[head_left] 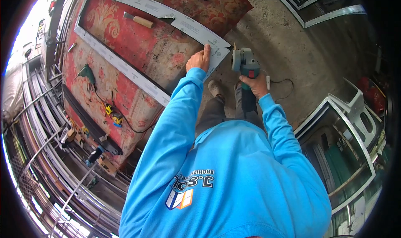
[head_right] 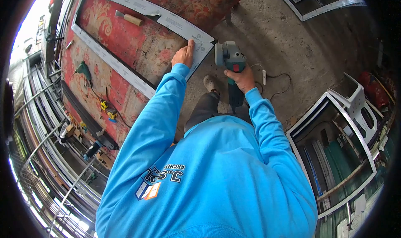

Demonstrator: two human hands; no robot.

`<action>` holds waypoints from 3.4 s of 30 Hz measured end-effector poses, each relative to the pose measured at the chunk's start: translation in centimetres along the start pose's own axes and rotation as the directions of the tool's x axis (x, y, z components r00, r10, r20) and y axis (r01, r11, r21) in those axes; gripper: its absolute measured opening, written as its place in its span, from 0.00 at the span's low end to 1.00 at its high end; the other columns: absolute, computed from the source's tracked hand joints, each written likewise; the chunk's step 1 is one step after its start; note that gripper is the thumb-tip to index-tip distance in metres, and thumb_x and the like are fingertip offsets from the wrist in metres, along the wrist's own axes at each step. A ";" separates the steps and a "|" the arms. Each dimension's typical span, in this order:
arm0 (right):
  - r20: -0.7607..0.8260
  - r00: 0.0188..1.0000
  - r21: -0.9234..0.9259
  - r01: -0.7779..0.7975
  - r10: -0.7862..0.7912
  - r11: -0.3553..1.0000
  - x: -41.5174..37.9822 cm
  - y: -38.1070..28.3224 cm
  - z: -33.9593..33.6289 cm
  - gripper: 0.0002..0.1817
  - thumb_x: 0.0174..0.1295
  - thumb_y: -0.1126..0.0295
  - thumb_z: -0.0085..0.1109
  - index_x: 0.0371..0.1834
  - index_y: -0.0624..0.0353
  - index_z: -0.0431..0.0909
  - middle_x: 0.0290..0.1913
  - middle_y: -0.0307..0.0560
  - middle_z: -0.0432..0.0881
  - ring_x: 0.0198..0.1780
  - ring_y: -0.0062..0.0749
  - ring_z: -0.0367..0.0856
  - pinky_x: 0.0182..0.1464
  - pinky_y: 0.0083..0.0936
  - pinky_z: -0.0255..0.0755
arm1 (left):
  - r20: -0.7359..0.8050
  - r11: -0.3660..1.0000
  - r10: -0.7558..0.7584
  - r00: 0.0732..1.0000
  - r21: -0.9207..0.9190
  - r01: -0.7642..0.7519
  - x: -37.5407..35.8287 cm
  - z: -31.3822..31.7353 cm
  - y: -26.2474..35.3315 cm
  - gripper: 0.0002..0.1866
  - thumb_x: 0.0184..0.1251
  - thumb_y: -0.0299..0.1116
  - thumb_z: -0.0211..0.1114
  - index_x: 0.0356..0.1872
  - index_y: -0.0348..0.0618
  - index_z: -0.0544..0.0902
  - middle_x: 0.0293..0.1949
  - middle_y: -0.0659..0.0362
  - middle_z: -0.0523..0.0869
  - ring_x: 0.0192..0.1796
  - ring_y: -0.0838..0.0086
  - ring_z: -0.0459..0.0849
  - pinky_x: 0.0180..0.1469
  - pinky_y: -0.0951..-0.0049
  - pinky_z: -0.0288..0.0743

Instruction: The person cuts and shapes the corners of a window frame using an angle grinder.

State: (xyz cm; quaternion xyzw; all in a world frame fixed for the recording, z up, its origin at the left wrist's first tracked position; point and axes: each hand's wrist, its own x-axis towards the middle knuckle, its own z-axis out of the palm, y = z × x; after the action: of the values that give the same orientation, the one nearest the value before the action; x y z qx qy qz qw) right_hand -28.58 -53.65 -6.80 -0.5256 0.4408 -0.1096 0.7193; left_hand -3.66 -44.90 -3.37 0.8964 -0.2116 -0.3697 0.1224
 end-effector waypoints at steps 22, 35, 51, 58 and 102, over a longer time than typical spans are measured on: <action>0.020 1.000 0.024 -0.024 0.024 0.999 0.4 1.5 -0.4 0.28 0.46 0.61 0.81 0.48 0.62 0.81 0.44 0.43 0.85 0.44 0.27 0.81 0.51 0.28 0.77 | 0.001 1.000 -0.009 1.000 0.008 0.009 -0.3 -0.4 0.4 0.39 0.76 0.67 0.33 0.54 0.49 0.87 0.53 0.43 0.86 0.59 0.45 0.81 0.65 0.53 0.71; 0.021 1.000 -0.032 -0.012 0.013 0.999 0.3 0.6 -0.5 0.31 0.45 0.58 0.81 0.49 0.63 0.80 0.43 0.43 0.85 0.43 0.28 0.82 0.51 0.29 0.77 | -0.010 1.000 0.009 1.000 0.010 -0.009 0.1 0.0 0.0 0.40 0.76 0.67 0.32 0.53 0.48 0.87 0.53 0.42 0.86 0.59 0.45 0.81 0.64 0.52 0.71; -0.043 0.999 -0.010 0.017 -0.018 1.000 -2.3 -0.1 -1.2 0.31 0.46 0.59 0.81 0.50 0.62 0.80 0.43 0.43 0.85 0.43 0.29 0.82 0.50 0.29 0.77 | -0.059 1.000 0.028 0.998 0.014 -0.027 -0.3 0.0 0.1 0.39 0.76 0.67 0.34 0.54 0.51 0.87 0.53 0.43 0.86 0.59 0.45 0.82 0.64 0.52 0.71; -0.154 0.988 -0.008 -0.036 0.035 0.999 -4.5 0.7 -4.9 0.27 0.47 0.59 0.80 0.47 0.61 0.80 0.43 0.41 0.84 0.45 0.27 0.82 0.51 0.28 0.77 | -0.441 0.930 0.139 0.887 -0.249 -0.269 -0.2 1.5 -1.3 0.27 0.73 0.57 0.57 0.48 0.42 0.85 0.46 0.46 0.89 0.51 0.51 0.87 0.54 0.57 0.78; -0.335 0.942 0.066 0.012 0.011 0.998 -8.1 6.9 -13.0 0.25 0.46 0.54 0.79 0.42 0.60 0.84 0.38 0.41 0.86 0.38 0.30 0.82 0.46 0.32 0.76 | 0.015 0.728 0.189 0.982 0.669 -0.150 1.4 2.0 14.2 0.18 0.57 0.42 0.67 0.48 0.50 0.90 0.56 0.54 0.87 0.61 0.59 0.82 0.69 0.56 0.63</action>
State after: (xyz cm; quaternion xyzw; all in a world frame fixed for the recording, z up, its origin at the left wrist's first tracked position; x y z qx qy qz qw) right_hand -45.14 -54.25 -9.25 -0.4751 0.5527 -0.2123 0.6510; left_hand -8.27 -58.13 -0.26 0.8673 -0.4072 -0.2327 -0.1669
